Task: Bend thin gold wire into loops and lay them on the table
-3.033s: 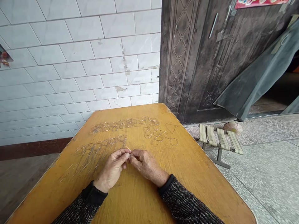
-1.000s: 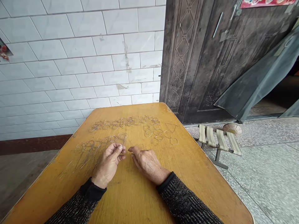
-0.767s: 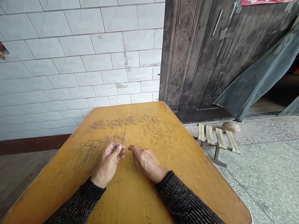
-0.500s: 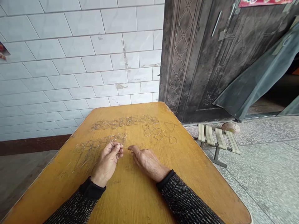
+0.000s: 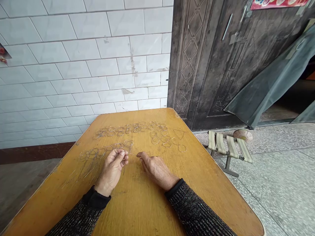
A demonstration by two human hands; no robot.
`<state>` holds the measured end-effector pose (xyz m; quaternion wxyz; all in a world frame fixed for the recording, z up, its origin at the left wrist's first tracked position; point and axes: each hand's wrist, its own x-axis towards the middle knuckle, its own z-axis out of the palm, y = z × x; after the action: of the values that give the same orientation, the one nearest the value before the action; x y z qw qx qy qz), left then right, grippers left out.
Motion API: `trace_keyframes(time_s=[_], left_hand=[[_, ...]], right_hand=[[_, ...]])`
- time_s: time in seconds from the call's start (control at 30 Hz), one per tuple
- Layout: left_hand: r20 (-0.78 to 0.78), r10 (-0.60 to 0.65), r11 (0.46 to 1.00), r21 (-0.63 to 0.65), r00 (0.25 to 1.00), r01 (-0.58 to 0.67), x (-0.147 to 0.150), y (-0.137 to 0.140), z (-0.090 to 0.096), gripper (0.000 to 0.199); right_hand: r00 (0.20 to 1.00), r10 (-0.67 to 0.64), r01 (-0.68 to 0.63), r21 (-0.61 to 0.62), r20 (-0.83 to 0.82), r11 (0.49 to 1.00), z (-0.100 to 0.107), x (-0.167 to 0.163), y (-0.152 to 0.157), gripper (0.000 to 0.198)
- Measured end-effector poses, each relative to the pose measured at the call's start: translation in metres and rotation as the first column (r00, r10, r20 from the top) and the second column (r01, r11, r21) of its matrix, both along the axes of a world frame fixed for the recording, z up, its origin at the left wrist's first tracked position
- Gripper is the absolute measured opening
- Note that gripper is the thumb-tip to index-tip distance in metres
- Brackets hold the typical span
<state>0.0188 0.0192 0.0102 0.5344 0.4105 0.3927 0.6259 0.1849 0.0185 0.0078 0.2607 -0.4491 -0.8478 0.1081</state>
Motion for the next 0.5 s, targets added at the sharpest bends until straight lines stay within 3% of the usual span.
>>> trace_keyframes(time_s=[0.13, 0.5], left_hand=[[0.008, 0.011, 1.000, -0.011, 1.000, -0.011, -0.0009, 0.0016, -0.0001, 0.019], [-0.058, -0.012, 0.999, 0.047, 0.998, 0.015, 0.0002, 0.0000, -0.0029, 0.015]], right_hand=[[0.999, -0.012, 0.011, 0.027, 0.041, 1.000, -0.0003, 0.0011, 0.0019, 0.027], [0.985, -0.081, 0.077, -0.038, -0.152, 0.996, -0.0044, -0.0019, 0.0044, 0.026]])
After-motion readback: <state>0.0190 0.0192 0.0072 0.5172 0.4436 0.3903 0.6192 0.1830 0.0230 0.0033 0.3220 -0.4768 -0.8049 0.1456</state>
